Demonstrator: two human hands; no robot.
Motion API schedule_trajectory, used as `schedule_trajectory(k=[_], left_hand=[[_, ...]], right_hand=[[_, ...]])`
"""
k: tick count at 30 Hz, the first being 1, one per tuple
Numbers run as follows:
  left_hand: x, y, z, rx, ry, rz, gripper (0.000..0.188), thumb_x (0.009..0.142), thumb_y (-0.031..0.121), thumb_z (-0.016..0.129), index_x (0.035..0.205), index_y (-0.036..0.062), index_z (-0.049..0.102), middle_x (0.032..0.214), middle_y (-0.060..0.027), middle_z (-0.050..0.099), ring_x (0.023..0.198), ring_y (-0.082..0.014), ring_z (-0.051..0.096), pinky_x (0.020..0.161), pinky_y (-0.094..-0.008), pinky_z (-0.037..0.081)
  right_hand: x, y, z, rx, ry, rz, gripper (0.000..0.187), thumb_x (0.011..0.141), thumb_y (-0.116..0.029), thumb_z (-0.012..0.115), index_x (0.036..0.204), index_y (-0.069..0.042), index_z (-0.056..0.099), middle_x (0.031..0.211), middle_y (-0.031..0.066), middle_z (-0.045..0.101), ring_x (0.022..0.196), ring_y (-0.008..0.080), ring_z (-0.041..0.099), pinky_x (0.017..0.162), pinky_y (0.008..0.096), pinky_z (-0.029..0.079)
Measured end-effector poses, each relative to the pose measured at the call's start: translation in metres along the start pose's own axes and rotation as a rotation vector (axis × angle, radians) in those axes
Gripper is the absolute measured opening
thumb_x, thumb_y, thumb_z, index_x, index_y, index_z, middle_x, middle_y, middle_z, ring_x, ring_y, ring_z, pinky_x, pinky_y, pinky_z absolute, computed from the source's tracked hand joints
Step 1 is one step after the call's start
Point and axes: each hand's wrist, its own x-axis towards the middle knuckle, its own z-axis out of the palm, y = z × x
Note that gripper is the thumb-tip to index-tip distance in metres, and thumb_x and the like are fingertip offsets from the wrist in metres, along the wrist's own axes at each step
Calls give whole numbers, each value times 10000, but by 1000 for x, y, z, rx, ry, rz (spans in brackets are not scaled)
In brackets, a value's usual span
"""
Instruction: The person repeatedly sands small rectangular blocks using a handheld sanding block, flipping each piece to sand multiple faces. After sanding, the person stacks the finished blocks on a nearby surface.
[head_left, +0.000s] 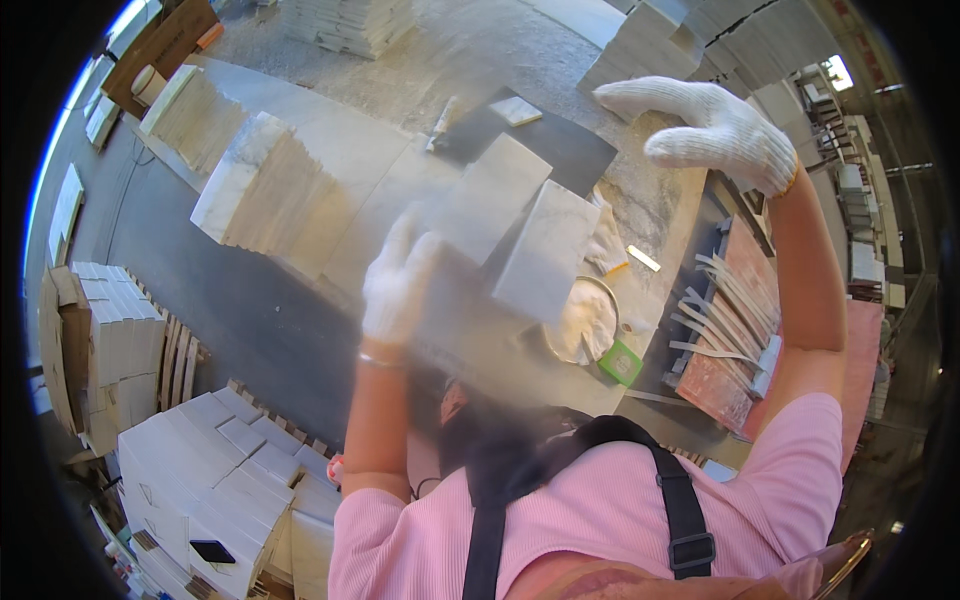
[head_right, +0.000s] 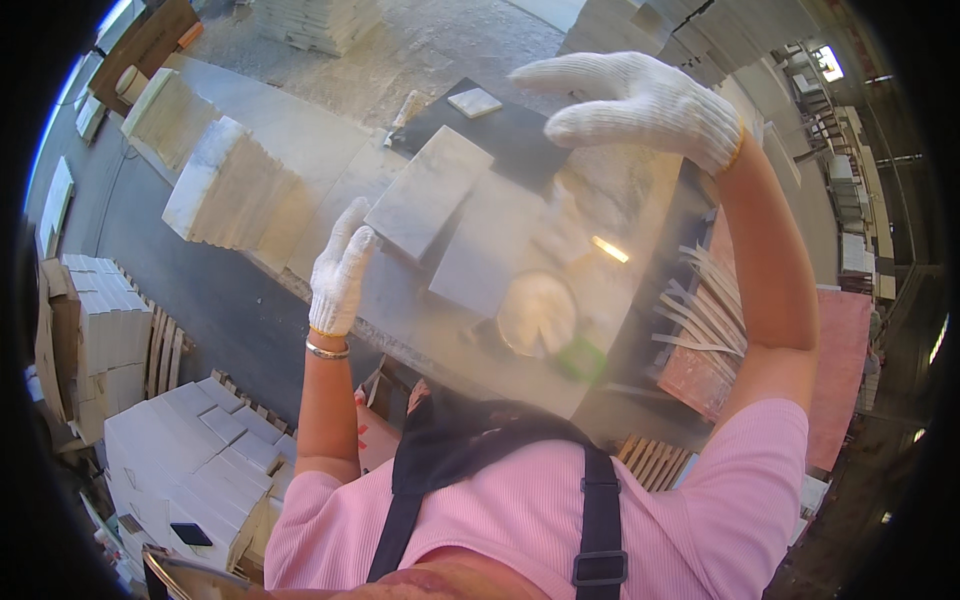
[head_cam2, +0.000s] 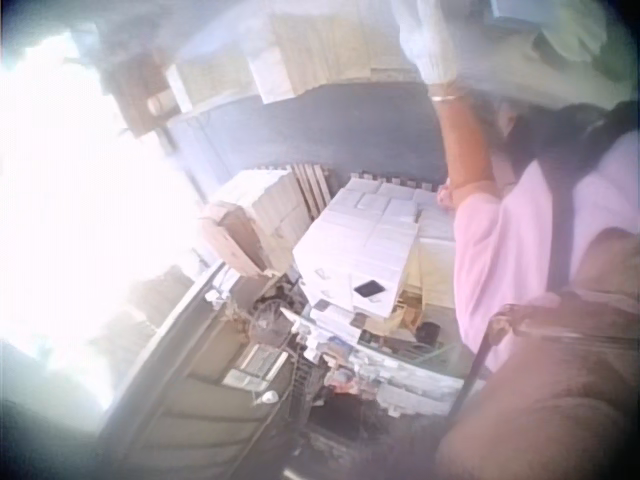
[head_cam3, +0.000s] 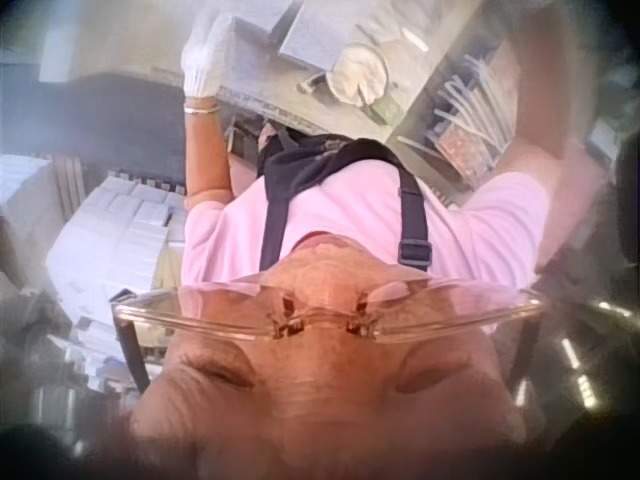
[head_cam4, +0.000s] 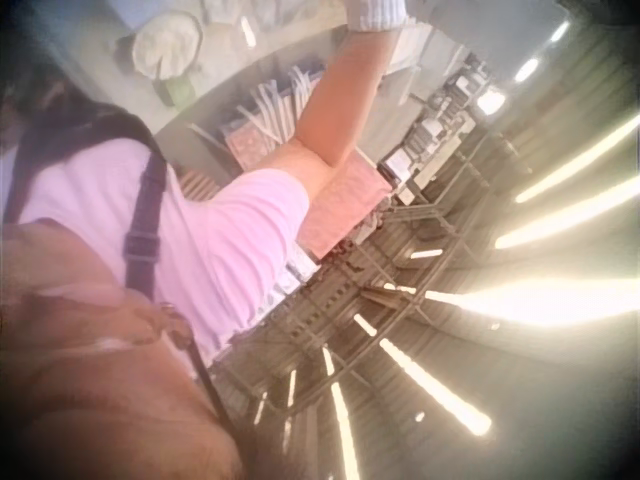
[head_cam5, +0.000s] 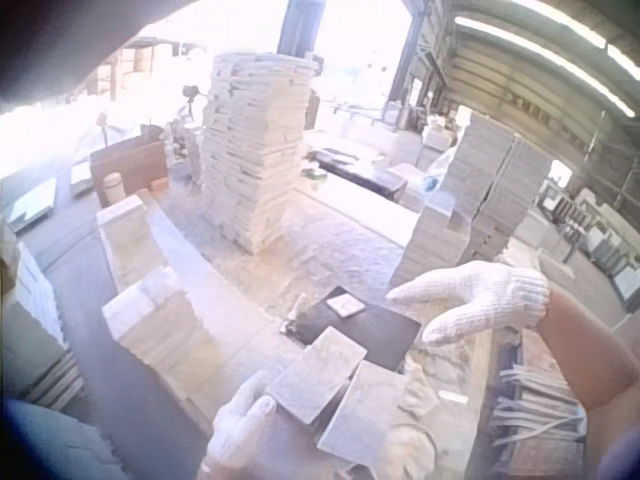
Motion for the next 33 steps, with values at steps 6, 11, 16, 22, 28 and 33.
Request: schedule_trajectory(k=[6,11,16,22,28,33], left_hand=[[-61,10,-24,-269,211,109,579,1074,363,540,1504,-22,503,1474,-191,580,1377,-276,532,1159,-383,396],[-138,41,6,-106,221,167,558,1085,397,502,1464,-11,547,1370,-192,651,1186,-266,662,1007,-371,499],[-220,69,109,-84,-281,84,477,1052,311,576,1397,-16,609,1266,-164,712,1096,-202,684,953,-328,529],[-318,89,269,463,-896,339,477,993,392,623,1320,47,657,1283,-174,695,1177,-334,656,1017,-409,503],[-385,96,384,640,-1437,871,267,974,271,585,1180,122,668,1245,-130,692,1106,-378,660,970,-449,530],[-394,92,467,932,-1600,670,522,938,458,658,1301,83,676,1247,-162,706,1134,-351,672,944,-411,537]], right_hand=[[-214,104,31,606,275,134,935,884,-482,764,1586,5,383,1509,152,536,1349,272,530,1127,434,429],[-424,182,152,1105,681,179,1120,868,-567,774,1648,-8,195,1543,152,480,1363,282,522,1134,474,439],[-599,217,321,1551,944,-64,972,963,-567,665,1640,-31,218,1514,167,515,1311,307,579,1156,515,444],[-717,190,478,1725,1361,-61,909,1000,-587,598,1637,-49,236,1474,177,543,1264,340,596,1173,573,416],[-767,156,542,1803,1606,-237,907,953,-559,684,1600,-40,317,1472,217,532,1272,360,580,1141,588,423],[-786,165,553,1854,1767,-164,823,968,-491,696,1577,-42,372,1395,184,599,1240,349,603,1053,511,511]])
